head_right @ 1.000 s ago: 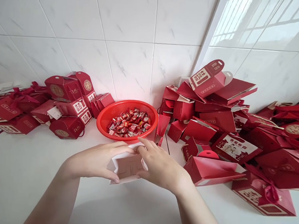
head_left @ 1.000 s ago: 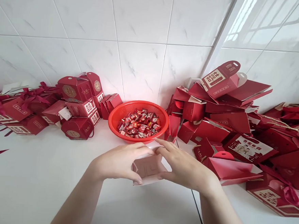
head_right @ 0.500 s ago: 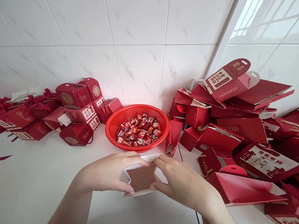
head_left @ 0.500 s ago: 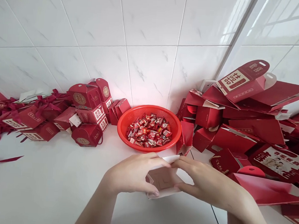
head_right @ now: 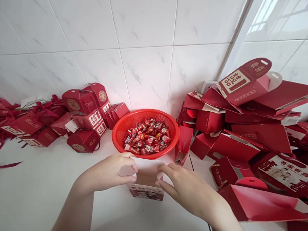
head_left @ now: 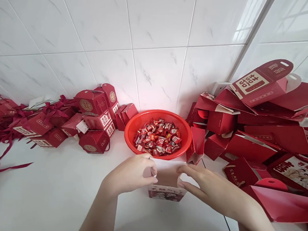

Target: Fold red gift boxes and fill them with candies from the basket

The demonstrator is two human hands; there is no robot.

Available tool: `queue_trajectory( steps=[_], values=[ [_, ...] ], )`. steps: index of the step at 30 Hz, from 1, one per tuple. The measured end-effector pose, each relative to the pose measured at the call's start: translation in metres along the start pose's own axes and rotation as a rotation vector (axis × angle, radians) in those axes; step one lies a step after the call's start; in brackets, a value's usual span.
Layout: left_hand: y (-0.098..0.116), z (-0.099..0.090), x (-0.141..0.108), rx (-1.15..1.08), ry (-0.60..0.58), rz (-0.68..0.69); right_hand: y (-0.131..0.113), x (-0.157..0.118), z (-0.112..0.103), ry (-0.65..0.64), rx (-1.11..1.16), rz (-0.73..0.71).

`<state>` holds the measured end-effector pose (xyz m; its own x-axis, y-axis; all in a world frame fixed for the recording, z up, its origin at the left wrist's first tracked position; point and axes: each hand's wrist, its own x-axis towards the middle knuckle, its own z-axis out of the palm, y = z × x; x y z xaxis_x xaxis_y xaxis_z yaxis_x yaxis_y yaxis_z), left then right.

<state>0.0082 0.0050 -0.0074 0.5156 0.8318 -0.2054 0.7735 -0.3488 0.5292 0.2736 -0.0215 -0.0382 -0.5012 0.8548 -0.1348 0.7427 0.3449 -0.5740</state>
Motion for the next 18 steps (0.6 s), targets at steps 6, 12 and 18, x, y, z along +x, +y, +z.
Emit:
queue_trajectory(
  steps=[6, 12, 18],
  values=[
    [-0.0033, -0.0027, -0.0027, -0.025, 0.0, -0.029, 0.0025, 0.0027, 0.0015, 0.019, -0.034, -0.015],
    [0.0004, -0.0011, -0.0047, -0.004, -0.002, -0.034, 0.0024, 0.0018, 0.0006, 0.029, -0.013, -0.04],
    [0.0026, -0.0025, 0.0012, -0.007, -0.021, -0.039, 0.0005, 0.0042, 0.0008, 0.017, -0.025, -0.039]
  ],
)
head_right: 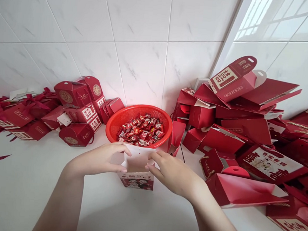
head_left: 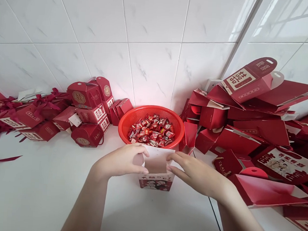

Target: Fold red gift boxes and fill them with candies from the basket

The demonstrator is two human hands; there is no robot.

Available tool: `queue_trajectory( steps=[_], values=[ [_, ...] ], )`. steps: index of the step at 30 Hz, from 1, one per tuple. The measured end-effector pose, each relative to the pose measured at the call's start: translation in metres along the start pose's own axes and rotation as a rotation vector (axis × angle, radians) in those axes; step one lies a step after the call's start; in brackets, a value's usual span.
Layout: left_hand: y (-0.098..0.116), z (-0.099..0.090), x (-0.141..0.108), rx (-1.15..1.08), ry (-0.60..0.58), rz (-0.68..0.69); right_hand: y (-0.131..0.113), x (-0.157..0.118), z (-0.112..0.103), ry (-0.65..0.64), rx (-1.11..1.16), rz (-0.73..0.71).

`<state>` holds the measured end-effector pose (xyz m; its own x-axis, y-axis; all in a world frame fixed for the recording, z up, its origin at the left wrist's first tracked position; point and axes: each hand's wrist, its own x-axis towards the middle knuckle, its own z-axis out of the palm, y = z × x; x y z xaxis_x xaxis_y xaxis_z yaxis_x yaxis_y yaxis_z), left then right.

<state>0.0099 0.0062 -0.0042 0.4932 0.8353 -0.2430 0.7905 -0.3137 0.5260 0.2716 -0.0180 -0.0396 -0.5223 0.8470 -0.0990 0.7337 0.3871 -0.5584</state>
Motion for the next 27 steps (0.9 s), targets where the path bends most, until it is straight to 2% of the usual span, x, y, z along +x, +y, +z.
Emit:
queue_trajectory(
  steps=[13, 27],
  values=[
    [-0.02, 0.003, 0.015, -0.056, -0.034, 0.069, 0.004, 0.001, -0.002, -0.05, 0.057, 0.019],
    [-0.021, 0.004, 0.015, -0.091, -0.03, 0.062, 0.005, 0.006, 0.002, -0.032, 0.039, 0.022]
  ],
)
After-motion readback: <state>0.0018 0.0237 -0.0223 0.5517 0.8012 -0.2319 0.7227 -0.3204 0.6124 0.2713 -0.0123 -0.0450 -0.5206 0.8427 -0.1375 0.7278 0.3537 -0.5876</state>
